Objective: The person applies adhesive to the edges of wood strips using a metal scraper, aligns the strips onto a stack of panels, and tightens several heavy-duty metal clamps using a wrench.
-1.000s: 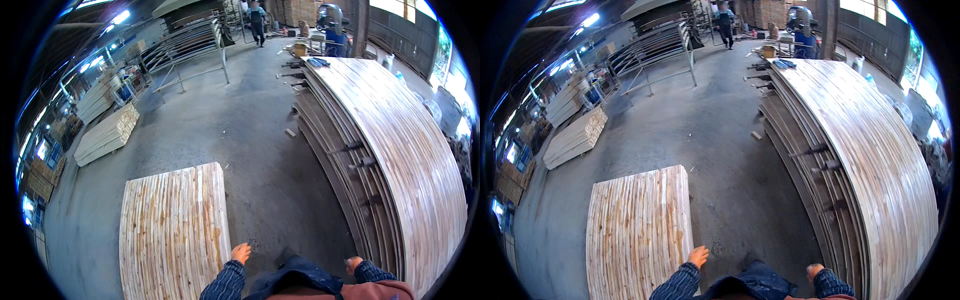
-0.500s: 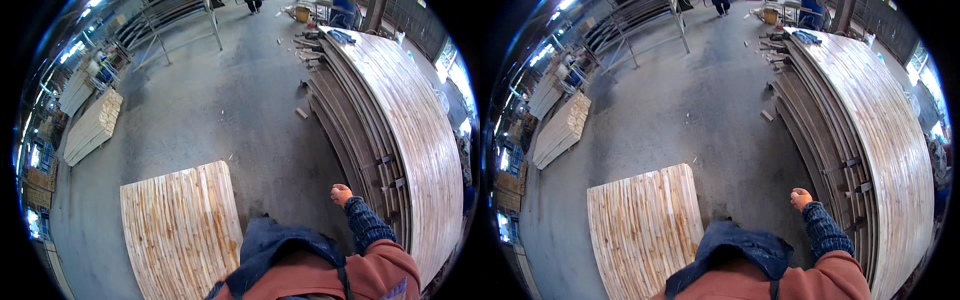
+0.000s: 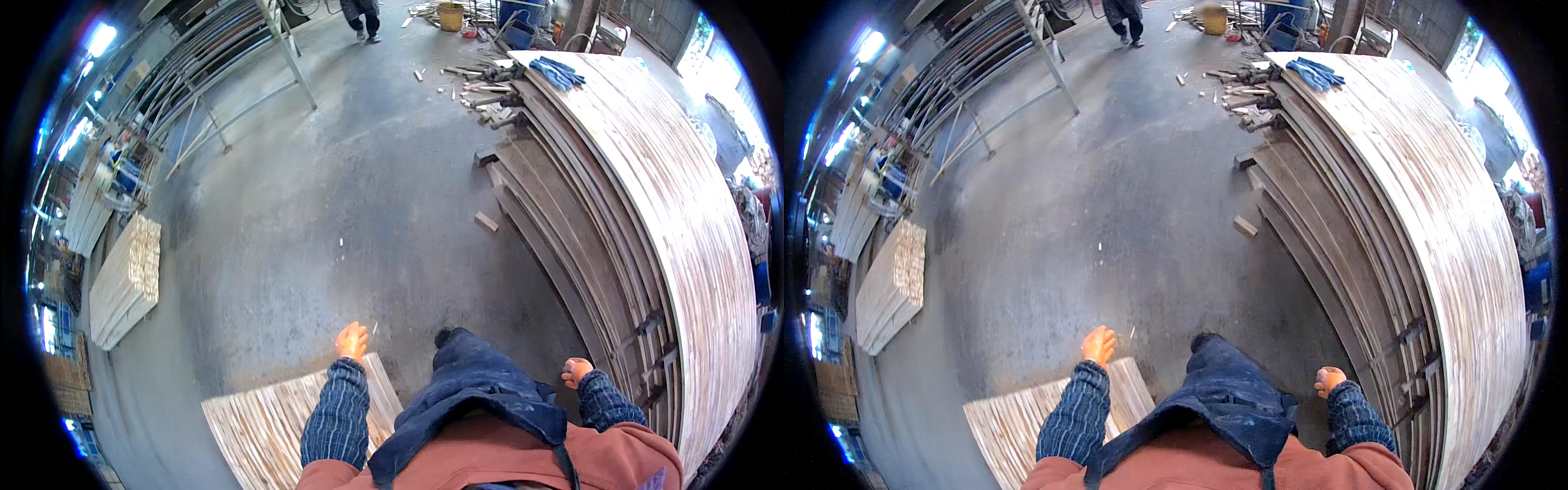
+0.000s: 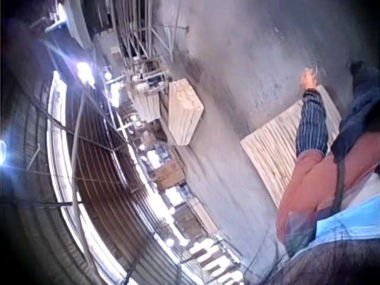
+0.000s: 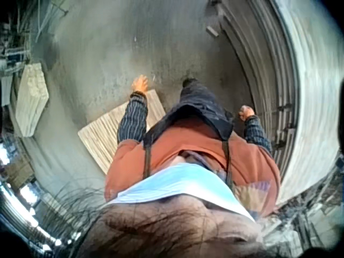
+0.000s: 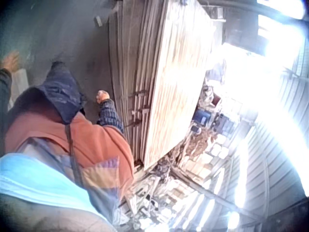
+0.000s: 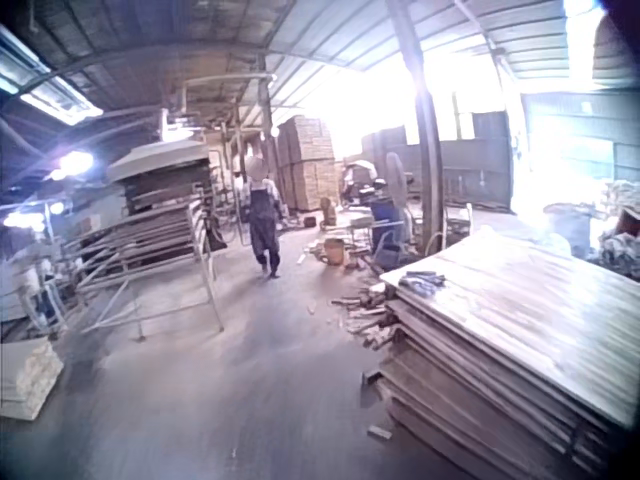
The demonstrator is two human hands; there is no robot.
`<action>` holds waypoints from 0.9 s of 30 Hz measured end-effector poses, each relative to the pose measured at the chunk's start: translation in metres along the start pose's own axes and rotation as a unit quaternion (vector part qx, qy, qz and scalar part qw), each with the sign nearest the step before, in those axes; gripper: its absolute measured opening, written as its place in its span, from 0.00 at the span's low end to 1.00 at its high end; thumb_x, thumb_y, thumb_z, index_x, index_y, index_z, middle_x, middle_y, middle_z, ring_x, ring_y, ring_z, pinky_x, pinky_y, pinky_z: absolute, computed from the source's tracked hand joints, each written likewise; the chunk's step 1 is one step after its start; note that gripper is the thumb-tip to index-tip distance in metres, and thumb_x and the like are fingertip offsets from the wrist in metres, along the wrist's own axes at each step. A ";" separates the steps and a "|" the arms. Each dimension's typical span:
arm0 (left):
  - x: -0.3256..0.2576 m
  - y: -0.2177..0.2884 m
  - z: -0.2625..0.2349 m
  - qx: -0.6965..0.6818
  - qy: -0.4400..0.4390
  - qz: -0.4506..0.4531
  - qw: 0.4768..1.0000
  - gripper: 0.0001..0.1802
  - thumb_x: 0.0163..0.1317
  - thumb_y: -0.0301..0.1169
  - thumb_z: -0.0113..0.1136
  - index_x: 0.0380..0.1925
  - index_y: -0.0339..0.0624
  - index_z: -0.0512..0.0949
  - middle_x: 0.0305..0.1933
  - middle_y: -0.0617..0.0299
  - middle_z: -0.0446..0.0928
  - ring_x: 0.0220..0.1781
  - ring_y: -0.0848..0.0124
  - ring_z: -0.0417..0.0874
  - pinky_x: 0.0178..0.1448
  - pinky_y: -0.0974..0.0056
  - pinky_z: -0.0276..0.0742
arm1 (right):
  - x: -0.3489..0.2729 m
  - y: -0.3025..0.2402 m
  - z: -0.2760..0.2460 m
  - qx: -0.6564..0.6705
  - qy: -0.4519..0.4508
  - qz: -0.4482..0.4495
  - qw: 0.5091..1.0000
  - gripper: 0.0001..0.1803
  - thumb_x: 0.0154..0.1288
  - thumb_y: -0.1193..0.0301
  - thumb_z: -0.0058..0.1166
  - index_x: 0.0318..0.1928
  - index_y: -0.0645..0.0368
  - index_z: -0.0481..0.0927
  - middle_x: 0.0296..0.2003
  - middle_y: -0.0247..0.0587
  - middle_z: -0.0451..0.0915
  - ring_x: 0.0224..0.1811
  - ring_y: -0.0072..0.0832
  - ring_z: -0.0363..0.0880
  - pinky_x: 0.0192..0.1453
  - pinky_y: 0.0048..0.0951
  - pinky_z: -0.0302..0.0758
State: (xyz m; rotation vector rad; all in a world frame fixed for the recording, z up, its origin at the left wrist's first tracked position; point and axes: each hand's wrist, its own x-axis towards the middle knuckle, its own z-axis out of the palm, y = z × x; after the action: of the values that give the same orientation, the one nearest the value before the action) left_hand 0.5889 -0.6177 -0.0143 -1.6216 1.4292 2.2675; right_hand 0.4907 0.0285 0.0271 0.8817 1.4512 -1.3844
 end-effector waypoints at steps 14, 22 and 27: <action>0.146 0.072 -0.042 -0.008 0.081 -0.301 0.950 0.18 0.68 0.43 0.44 0.53 0.53 0.72 0.56 0.59 0.76 0.53 0.58 0.76 0.51 0.53 0.71 | 0.124 -0.436 0.253 -0.087 0.161 -0.244 0.952 0.23 0.65 0.67 0.57 0.60 0.58 0.73 0.40 0.37 0.79 0.35 0.25 0.78 0.33 0.26 0.73; 0.353 0.275 0.025 0.092 0.056 -0.214 0.971 0.10 0.67 0.38 0.49 0.39 0.48 0.77 0.41 0.60 0.81 0.38 0.64 0.79 0.35 0.57 0.70 | 0.155 -0.464 0.333 -0.039 0.173 -0.112 0.978 0.25 0.67 0.68 0.54 0.63 0.57 0.70 0.46 0.38 0.80 0.38 0.25 0.78 0.40 0.27 0.74; 0.524 0.428 0.148 0.097 -0.009 -0.085 0.992 0.17 0.66 0.40 0.54 0.48 0.42 0.76 0.46 0.53 0.81 0.40 0.61 0.81 0.31 0.58 0.71 | 0.174 -0.499 0.343 0.012 0.196 -0.081 0.977 0.25 0.65 0.68 0.55 0.62 0.60 0.71 0.48 0.40 0.79 0.39 0.27 0.79 0.41 0.30 0.75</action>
State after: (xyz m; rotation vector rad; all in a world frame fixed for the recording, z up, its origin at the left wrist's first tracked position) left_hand 0.0308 -1.0134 -0.1214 -1.5918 1.3973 1.9806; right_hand 0.0140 -0.3835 0.0472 1.1193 1.8419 -1.3997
